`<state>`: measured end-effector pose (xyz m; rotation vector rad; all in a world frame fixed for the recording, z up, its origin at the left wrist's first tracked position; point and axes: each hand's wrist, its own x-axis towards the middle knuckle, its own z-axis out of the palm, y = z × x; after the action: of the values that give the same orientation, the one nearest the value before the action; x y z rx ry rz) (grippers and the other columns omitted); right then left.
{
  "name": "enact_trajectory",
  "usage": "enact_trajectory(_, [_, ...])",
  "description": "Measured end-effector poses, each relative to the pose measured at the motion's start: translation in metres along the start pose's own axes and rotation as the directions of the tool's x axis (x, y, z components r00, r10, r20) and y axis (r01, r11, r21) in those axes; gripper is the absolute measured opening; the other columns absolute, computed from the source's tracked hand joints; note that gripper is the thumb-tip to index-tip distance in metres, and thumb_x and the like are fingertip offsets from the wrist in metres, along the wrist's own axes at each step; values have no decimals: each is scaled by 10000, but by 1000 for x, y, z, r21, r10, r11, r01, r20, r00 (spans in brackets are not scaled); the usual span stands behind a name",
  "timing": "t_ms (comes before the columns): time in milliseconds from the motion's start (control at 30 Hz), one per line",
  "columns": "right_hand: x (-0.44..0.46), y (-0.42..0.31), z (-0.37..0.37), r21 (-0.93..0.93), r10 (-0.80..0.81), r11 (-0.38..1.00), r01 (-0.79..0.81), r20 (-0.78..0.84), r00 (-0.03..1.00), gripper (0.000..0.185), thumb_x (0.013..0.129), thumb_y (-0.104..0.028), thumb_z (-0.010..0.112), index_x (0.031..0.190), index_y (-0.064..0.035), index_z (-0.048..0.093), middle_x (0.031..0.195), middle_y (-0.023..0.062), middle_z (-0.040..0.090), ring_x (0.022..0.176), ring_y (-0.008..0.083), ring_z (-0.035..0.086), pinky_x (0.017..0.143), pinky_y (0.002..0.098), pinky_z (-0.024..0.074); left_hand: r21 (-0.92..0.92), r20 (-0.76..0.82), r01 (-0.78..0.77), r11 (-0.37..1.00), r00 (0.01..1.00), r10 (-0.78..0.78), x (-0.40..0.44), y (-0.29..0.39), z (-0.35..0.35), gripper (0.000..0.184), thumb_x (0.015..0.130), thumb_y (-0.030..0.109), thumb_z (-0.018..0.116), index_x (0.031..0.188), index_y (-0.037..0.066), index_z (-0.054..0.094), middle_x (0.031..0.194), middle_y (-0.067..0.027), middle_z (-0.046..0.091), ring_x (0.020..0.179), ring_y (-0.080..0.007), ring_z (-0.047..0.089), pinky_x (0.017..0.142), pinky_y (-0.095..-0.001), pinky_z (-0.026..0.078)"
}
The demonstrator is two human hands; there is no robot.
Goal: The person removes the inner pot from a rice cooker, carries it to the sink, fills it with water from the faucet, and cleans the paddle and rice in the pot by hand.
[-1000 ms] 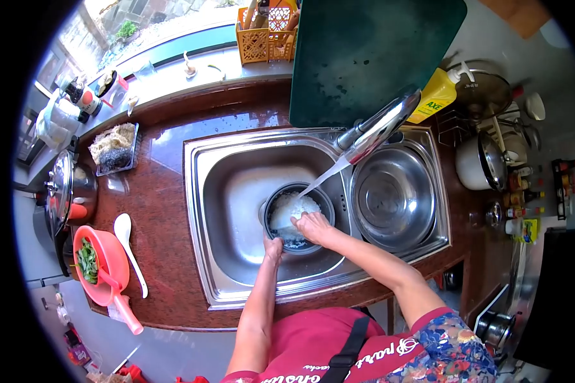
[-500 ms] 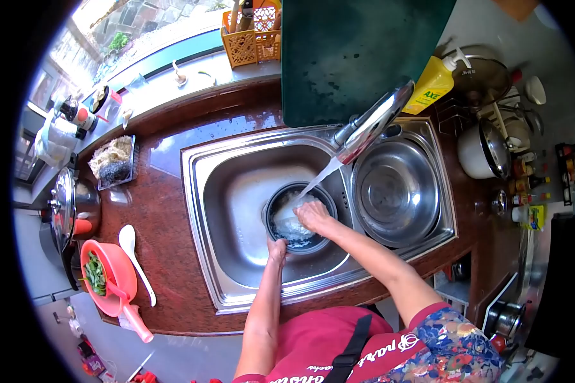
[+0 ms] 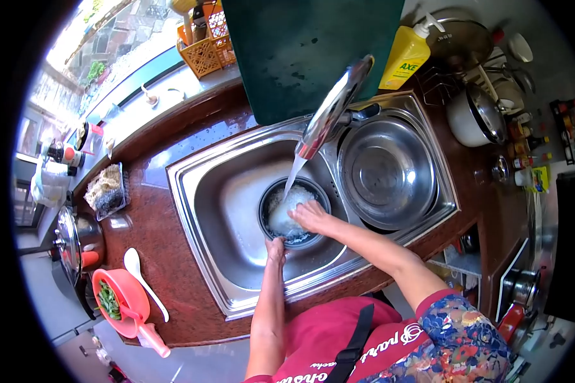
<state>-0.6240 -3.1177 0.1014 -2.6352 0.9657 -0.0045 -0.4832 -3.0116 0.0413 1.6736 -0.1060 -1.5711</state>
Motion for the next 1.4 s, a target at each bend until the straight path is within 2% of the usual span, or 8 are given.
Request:
enact_trajectory(500, [2, -6, -5, -48, 34, 998, -28, 136, 990, 165, 752, -95, 513, 866, -80, 632, 775, 142, 601, 693, 270, 623, 556, 381, 495, -39, -41, 47, 998, 998, -49, -9, 14, 9, 449, 691, -52, 440, 1133, 9, 395, 792, -134, 564, 469, -202, 576, 287, -275, 462])
enact_trajectory(633, [1, -13, -55, 64, 113, 993, -99, -260, 959, 140, 732, -116, 539, 698, -61, 663, 699, 134, 641, 694, 249, 643, 561, 351, 504, -67, 34, 100, 993, 995, -98, 3, 5, 0, 445, 695, -53, 446, 1133, 9, 396, 788, -129, 565, 466, -197, 575, 289, -272, 468])
enact_trajectory(733, [10, -26, -28, -14, 42, 999, -40, 100, 994, 146, 741, -112, 530, 728, -77, 672, 736, 137, 646, 714, 250, 645, 581, 355, 509, -54, -8, 78, 996, 997, -78, -5, 10, 3, 443, 694, -54, 446, 1130, 7, 399, 777, -124, 566, 458, -192, 571, 286, -264, 466])
enact_trajectory(967, [-8, -2, -51, 104, 78, 992, -67, -106, 991, 130, 721, -103, 545, 737, -97, 674, 753, 118, 641, 695, 264, 634, 592, 366, 502, 51, 74, 69, 996, 995, -73, 3, 4, -6, 418, 662, -57, 536, 1066, 9, 451, 752, -104, 569, 488, -186, 582, 316, -261, 485])
enact_trajectory(1067, [-7, -6, -39, 175, 21, 985, 0, -118, 993, 245, 687, -45, 561, 886, -135, 673, 791, 118, 631, 724, 270, 625, 607, 383, 496, -58, 188, 291, 955, 943, -276, 3, 14, -14, 419, 634, -63, 571, 1036, 1, 470, 740, -96, 582, 486, -191, 582, 326, -256, 482])
enact_trajectory(1200, [-12, -1, -29, 44, -45, 998, 40, 126, 991, 206, 689, -45, 557, 847, -116, 670, 735, 125, 633, 720, 274, 631, 595, 386, 501, -411, 434, 393, 823, 878, -203, -18, 36, -16, 425, 699, 135, 561, 1088, -5, 460, 1022, -197, 552, 909, -354, 573, 658, -529, 515])
enact_trajectory(1267, [-12, 2, -40, -60, 34, 998, -20, 246, 969, 196, 692, -45, 559, 841, -111, 667, 736, 129, 632, 730, 272, 633, 598, 384, 501, -429, 487, 375, 822, 862, -139, -15, 33, -19, 611, 763, 435, 510, 1212, 35, 404, 1210, -197, 457, 1065, -399, 473, 805, -597, 428])
enact_trajectory(1400, [-3, -13, -55, 150, 45, 989, -9, -240, 970, 149, 730, -108, 519, 696, -99, 665, 709, 132, 630, 656, 263, 628, 531, 392, 484, -449, 404, 357, 819, 899, -170, -32, 48, -8, 905, 722, 755, 339, 1340, 96, 288, 1307, -154, 392, 1106, -384, 450, 723, -538, 482])
